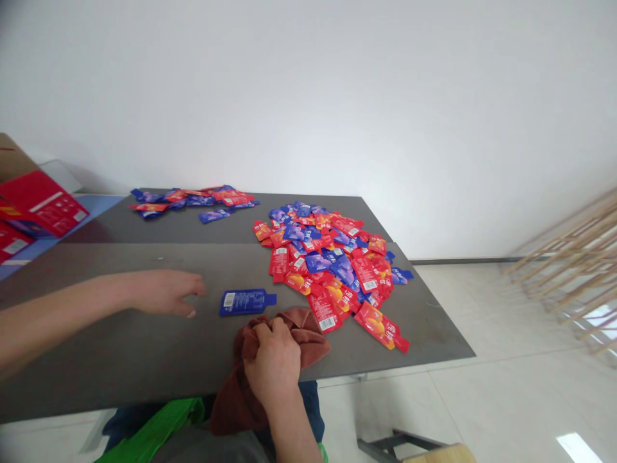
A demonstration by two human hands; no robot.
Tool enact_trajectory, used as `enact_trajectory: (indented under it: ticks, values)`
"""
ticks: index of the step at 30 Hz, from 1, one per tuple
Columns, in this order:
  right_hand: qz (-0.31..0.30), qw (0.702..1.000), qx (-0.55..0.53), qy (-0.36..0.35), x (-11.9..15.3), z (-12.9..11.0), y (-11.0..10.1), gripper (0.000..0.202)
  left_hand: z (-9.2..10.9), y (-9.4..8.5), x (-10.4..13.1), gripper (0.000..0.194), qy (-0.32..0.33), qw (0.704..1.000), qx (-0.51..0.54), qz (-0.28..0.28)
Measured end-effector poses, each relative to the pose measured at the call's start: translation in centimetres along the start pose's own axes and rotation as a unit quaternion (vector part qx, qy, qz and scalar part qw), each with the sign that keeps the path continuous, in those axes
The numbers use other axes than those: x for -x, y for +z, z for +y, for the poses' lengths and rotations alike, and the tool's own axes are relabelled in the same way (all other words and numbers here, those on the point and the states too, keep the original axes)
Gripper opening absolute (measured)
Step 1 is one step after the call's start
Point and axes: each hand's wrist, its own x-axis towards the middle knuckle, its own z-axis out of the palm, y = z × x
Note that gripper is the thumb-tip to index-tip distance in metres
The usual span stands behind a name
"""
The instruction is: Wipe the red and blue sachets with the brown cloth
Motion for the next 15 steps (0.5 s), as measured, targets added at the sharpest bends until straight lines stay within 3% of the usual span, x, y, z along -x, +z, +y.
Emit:
enact_trajectory:
  ticks: [3,5,11,15]
  values:
    - [0.004,1.000,-0.006,-0.004,0.1,0.1,0.1,0.019,2.1,-0.4,-1.9,0.027,0.059,0.997,-0.002,-0.057]
    - [0.007,1.000,-0.007,-0.004,0.0,0.1,0.0,0.018,3.4,0.3,-3.0,0.027,0.071,0.996,-0.009,-0.061]
    - [0.002,1.000,0.001,-0.003,0.0,0.1,-0.1,0.021,3.6,4.6,-3.4,0.044,0.041,0.997,-0.044,0.041]
    - [0.000,1.000,0.002,-0.005,0.0,0.2,0.1,0.018,2.8,5.9,-2.3,0.043,0.056,0.995,-0.018,0.084]
